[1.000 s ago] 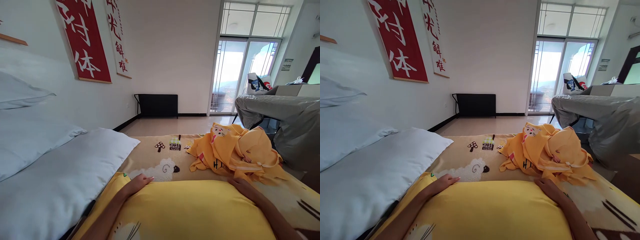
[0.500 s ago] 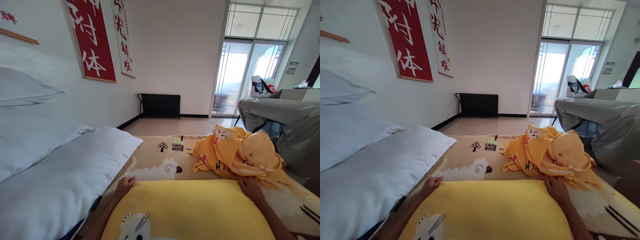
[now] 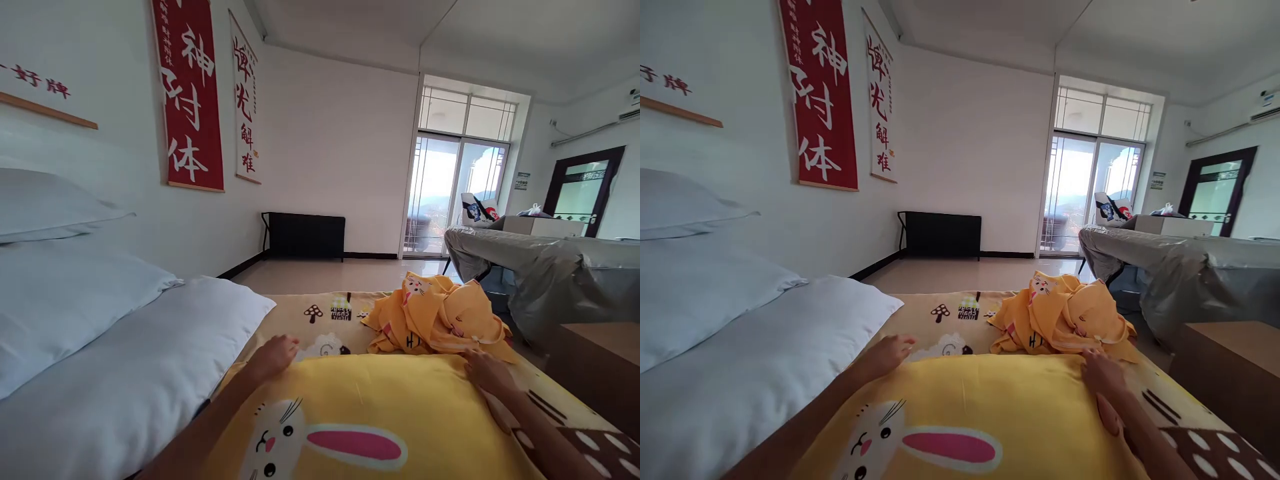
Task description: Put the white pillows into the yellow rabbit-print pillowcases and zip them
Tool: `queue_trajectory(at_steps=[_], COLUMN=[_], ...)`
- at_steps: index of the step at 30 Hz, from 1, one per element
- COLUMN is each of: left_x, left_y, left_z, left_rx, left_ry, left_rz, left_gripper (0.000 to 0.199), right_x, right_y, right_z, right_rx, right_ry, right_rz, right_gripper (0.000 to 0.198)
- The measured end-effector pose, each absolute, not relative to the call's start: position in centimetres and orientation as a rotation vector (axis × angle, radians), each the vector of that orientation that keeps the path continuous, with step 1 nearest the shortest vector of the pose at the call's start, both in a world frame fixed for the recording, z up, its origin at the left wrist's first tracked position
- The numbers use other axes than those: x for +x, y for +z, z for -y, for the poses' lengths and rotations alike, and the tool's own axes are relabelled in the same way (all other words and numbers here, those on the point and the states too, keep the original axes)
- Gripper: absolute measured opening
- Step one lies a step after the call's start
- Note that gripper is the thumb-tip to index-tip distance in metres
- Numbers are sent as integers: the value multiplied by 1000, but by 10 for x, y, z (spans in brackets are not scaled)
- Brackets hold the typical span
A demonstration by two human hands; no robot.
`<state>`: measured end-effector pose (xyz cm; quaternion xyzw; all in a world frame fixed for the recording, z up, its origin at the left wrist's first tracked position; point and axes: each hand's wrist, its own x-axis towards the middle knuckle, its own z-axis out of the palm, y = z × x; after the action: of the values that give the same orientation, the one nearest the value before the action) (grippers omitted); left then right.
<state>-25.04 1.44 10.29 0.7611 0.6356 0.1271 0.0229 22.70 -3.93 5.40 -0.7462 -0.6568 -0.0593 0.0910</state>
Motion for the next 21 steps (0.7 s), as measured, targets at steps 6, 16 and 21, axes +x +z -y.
queue_trajectory(at_steps=[6,16,21], left_x=[-129,-166,-187], left_y=[87,37,33], left_z=[62,46,38], left_rx=[2625,2514,2468], left_ry=[384,474,443], left_rz=[-1741,-1604,-1685], left_gripper=[40,53,56], right_x=[86,111,150], right_y=[89,32,11], right_z=[79,74,74], right_rx=[-1527,-1614,-1726], right_ry=[-16,322,267], right_rz=[2355,2252,2127], right_gripper=[46,62,57])
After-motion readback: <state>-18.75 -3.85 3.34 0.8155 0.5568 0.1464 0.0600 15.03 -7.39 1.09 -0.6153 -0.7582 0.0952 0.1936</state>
